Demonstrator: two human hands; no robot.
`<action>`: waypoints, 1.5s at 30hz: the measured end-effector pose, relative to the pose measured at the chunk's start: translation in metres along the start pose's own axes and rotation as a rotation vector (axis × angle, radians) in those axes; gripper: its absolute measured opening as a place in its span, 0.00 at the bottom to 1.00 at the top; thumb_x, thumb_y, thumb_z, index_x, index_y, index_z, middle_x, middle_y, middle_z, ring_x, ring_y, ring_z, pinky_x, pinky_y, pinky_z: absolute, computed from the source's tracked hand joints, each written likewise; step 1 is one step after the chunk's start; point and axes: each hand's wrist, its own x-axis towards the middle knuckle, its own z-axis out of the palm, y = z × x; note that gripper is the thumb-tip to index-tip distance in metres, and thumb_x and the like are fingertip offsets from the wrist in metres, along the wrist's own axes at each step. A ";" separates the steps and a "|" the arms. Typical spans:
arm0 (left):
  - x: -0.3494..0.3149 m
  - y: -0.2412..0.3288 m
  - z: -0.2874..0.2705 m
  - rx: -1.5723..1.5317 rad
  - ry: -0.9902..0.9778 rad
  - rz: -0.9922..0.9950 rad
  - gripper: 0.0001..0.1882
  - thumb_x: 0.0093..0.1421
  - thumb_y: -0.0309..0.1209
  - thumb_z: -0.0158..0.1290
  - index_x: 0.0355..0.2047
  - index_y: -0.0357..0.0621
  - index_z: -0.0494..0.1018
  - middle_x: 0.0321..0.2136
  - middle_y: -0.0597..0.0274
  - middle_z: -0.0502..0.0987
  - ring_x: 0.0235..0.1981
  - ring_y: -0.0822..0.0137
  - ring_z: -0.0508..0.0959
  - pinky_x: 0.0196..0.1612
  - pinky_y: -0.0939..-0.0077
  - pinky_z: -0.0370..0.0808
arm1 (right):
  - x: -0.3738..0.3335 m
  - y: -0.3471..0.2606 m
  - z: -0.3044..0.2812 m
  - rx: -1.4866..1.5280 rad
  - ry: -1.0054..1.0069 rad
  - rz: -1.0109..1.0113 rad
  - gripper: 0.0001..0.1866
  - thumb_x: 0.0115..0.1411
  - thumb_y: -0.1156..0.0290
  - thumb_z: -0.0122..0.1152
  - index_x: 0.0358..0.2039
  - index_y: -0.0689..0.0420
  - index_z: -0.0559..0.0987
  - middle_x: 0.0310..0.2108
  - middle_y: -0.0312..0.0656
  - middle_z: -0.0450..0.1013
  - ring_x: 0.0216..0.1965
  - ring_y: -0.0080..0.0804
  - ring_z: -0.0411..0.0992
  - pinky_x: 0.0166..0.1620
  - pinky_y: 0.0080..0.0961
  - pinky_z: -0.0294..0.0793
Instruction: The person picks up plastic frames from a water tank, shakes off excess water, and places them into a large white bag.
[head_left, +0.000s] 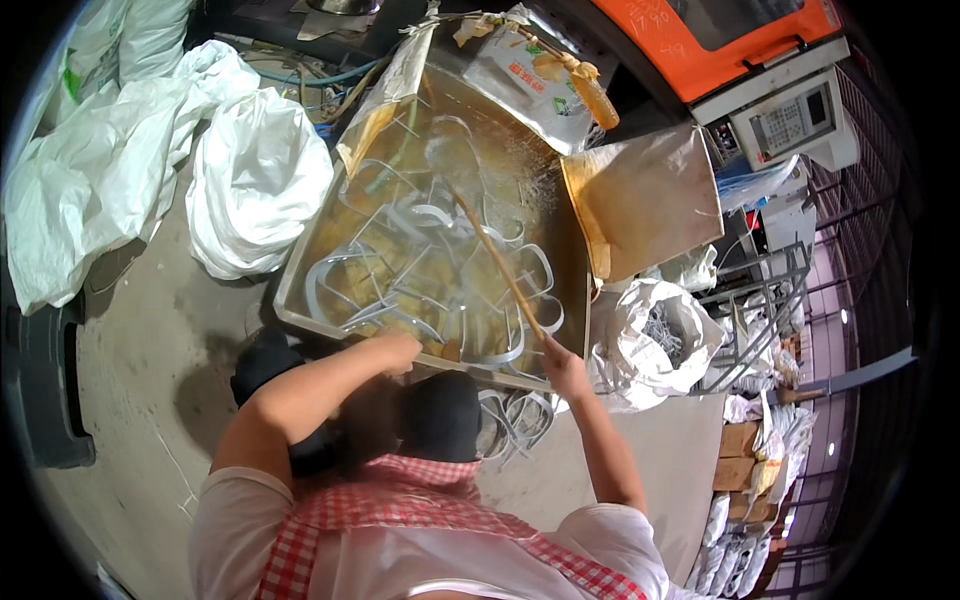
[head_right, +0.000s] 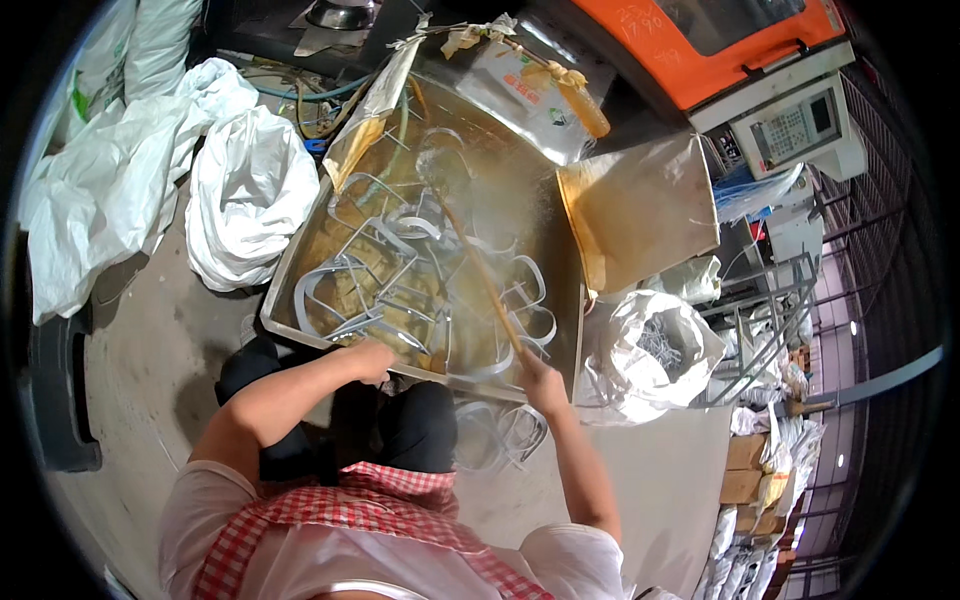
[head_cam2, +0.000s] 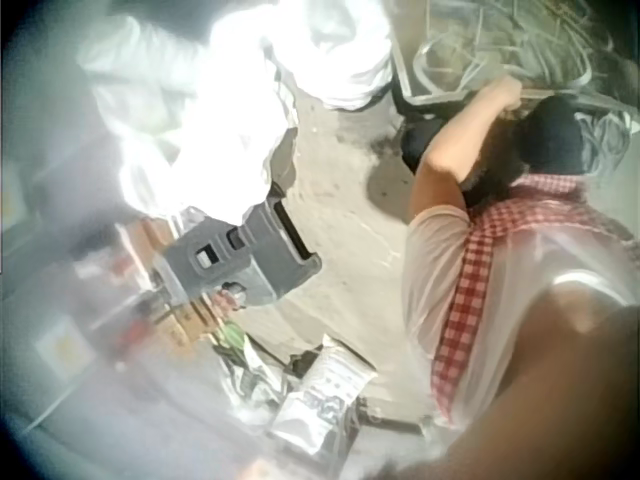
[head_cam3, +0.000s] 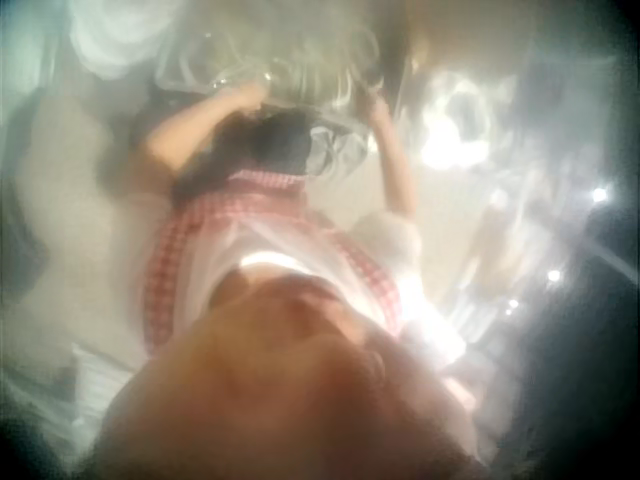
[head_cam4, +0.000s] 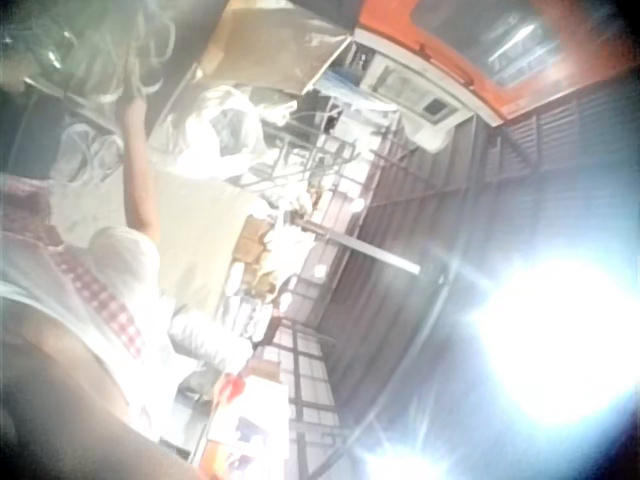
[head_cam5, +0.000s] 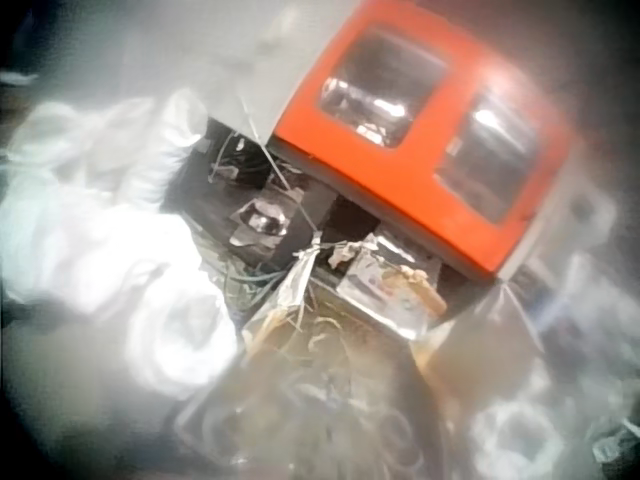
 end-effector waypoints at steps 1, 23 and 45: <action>0.000 0.000 -0.002 0.001 -0.009 0.006 0.11 0.48 0.33 0.53 0.32 0.42 0.75 0.32 0.52 0.77 0.37 0.54 0.76 0.38 0.61 0.71 | -0.019 0.001 -0.005 0.069 -0.015 0.056 0.26 0.53 0.71 0.53 0.54 0.51 0.64 0.29 0.58 0.71 0.32 0.46 0.74 0.35 0.32 0.71; -0.005 0.000 -0.004 0.017 -0.092 -0.016 0.21 0.50 0.38 0.54 0.44 0.43 0.70 0.39 0.48 0.74 0.43 0.50 0.72 0.45 0.59 0.69 | -0.120 0.064 -0.053 -0.453 0.148 0.304 0.23 0.54 0.70 0.49 0.52 0.40 0.68 0.30 0.53 0.73 0.32 0.50 0.73 0.35 0.43 0.71; -0.034 0.002 -0.019 -0.030 0.000 0.059 0.20 0.47 0.33 0.53 0.42 0.41 0.71 0.39 0.44 0.73 0.42 0.47 0.72 0.44 0.58 0.69 | -0.339 0.100 -0.115 0.350 0.517 0.781 0.20 0.50 0.74 0.59 0.46 0.61 0.74 0.18 0.34 0.70 0.13 0.14 0.60 0.15 0.13 0.58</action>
